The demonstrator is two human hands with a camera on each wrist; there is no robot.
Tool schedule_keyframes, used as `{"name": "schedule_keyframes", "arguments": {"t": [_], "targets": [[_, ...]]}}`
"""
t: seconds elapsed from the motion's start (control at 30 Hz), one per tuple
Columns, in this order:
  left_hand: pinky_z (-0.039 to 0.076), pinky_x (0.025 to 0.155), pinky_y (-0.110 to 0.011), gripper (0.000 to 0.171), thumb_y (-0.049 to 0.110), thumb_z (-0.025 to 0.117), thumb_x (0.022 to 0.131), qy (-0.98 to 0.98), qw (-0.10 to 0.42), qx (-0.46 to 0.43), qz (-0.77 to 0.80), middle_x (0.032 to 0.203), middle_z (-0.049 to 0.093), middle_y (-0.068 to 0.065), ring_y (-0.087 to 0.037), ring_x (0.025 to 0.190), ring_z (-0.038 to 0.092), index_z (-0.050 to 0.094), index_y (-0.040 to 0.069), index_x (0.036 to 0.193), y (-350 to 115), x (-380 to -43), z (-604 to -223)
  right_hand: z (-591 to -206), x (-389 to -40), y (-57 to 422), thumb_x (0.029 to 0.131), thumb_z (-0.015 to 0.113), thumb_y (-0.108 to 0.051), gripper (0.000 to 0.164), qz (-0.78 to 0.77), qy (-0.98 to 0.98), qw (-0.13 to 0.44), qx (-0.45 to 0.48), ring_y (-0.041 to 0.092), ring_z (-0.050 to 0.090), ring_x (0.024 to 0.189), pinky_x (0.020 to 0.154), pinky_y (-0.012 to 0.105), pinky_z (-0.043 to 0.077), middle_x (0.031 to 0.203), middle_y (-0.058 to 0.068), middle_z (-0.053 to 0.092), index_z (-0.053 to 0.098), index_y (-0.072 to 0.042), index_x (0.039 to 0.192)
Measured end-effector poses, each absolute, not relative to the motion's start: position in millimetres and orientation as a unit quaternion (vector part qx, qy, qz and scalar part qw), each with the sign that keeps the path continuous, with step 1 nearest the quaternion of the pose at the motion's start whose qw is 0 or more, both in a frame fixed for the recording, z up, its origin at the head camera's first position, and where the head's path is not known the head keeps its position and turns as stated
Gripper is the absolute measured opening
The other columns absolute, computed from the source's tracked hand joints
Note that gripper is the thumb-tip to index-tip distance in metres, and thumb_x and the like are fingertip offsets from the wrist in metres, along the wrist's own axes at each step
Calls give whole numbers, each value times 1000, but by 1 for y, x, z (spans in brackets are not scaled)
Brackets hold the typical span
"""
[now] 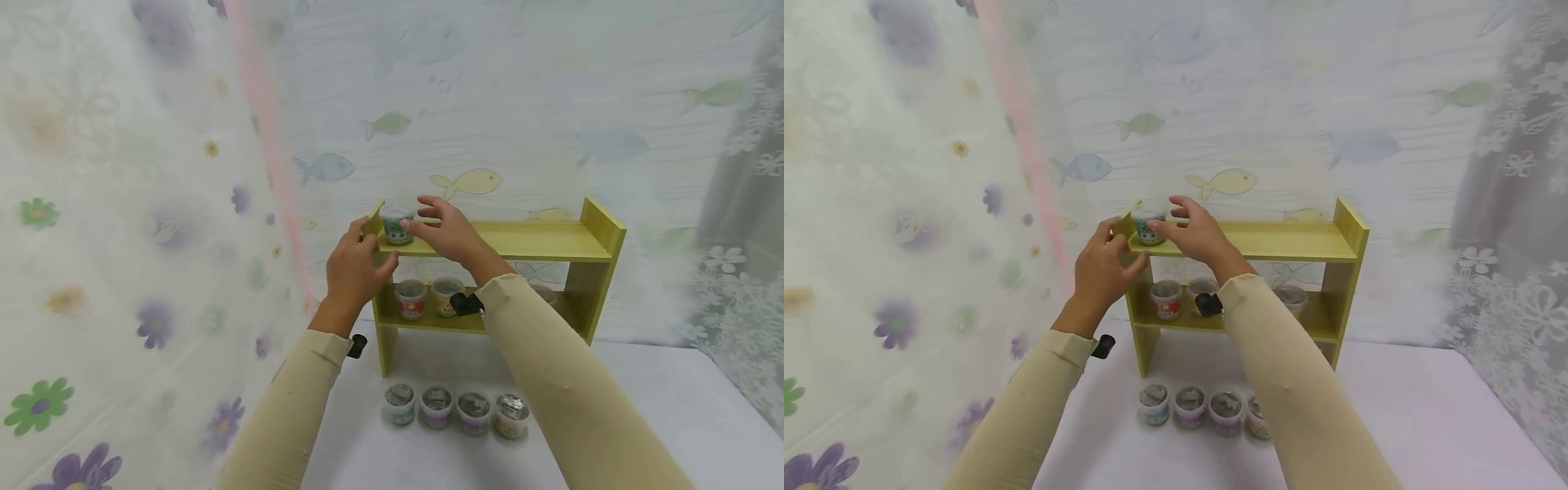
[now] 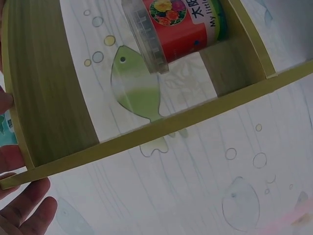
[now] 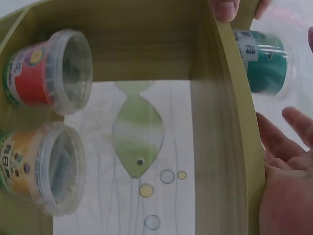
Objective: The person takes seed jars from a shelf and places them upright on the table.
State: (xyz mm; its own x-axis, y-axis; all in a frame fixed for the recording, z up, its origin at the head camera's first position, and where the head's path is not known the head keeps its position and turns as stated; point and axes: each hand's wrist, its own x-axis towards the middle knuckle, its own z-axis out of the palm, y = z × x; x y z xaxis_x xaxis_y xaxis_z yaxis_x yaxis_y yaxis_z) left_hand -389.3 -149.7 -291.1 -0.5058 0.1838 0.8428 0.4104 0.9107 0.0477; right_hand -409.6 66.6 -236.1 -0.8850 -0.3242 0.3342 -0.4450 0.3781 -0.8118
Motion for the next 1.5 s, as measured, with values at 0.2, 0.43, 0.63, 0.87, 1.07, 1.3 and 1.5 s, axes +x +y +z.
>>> {"name": "schedule_keyframes", "arguments": {"t": [0.2, 0.43, 0.63, 0.87, 1.07, 1.3, 1.5], "targets": [[61, 70, -41, 41, 48, 75, 90, -861, 468, -166, -106, 145, 57, -10, -28, 100, 69, 69, 7, 84, -149, -388, -287, -232, -407, 66, 96, 62, -61, 70, 491, -833, 43, 252, 31, 37, 153, 116, 58, 40, 167, 2, 36, 37, -43, 158], [61, 69, -42, 41, 47, 75, 90, -862, 467, -163, -110, 145, 57, -10, -28, 100, 69, 68, 7, 84, -151, -385, -286, -233, -408, 60, 97, 66, -54, 65, 503, -827, 66, 243, 28, 37, 153, 115, 57, 42, 165, 4, 39, 46, -28, 153], [62, 72, -42, 41, 47, 74, 90, -862, 467, -162, -114, 145, 58, -10, -28, 100, 68, 67, 7, 83, -152, -386, -287, -236, -407, 58, 93, 72, -54, 61, 525, -819, 86, 216, 28, 47, 146, 112, 51, 48, 161, 4, 45, 50, -24, 142], [62, 73, -43, 40, 46, 74, 90, -860, 470, -163, -114, 145, 58, -10, -28, 102, 69, 67, 7, 83, -152, -387, -287, -237, -407, 60, 90, 76, -54, 59, 545, -807, 107, 201, 30, 57, 134, 103, 49, 54, 152, 3, 51, 56, -23, 135], [62, 73, -43, 39, 46, 74, 90, -858, 471, -168, -117, 144, 58, -10, -28, 102, 69, 68, 7, 84, -152, -386, -287, -237, -406, 63, 85, 79, -58, 69, 548, -806, 116, 192, 26, 53, 135, 103, 48, 54, 147, 2, 55, 58, -23, 141], [61, 71, -43, 39, 44, 75, 90, -860, 465, -168, -126, 145, 57, -10, -28, 102, 69, 68, 7, 84, -152, -384, -288, -237, -398, 71, 81, 81, -62, 77, 548, -808, 105, 188, 23, 57, 134, 98, 48, 57, 147, -2, 57, 58, -28, 146], [61, 70, -43, 39, 45, 75, 90, -858, 472, -167, -115, 145, 57, -10, -28, 100, 69, 67, 7, 83, -151, -386, -287, -237, -390, 81, 82, 83, -57, 72, 570, -789, 100, 204, 18, 64, 126, 95, 44, 59, 145, -4, 57, 60, -27, 143]]}}
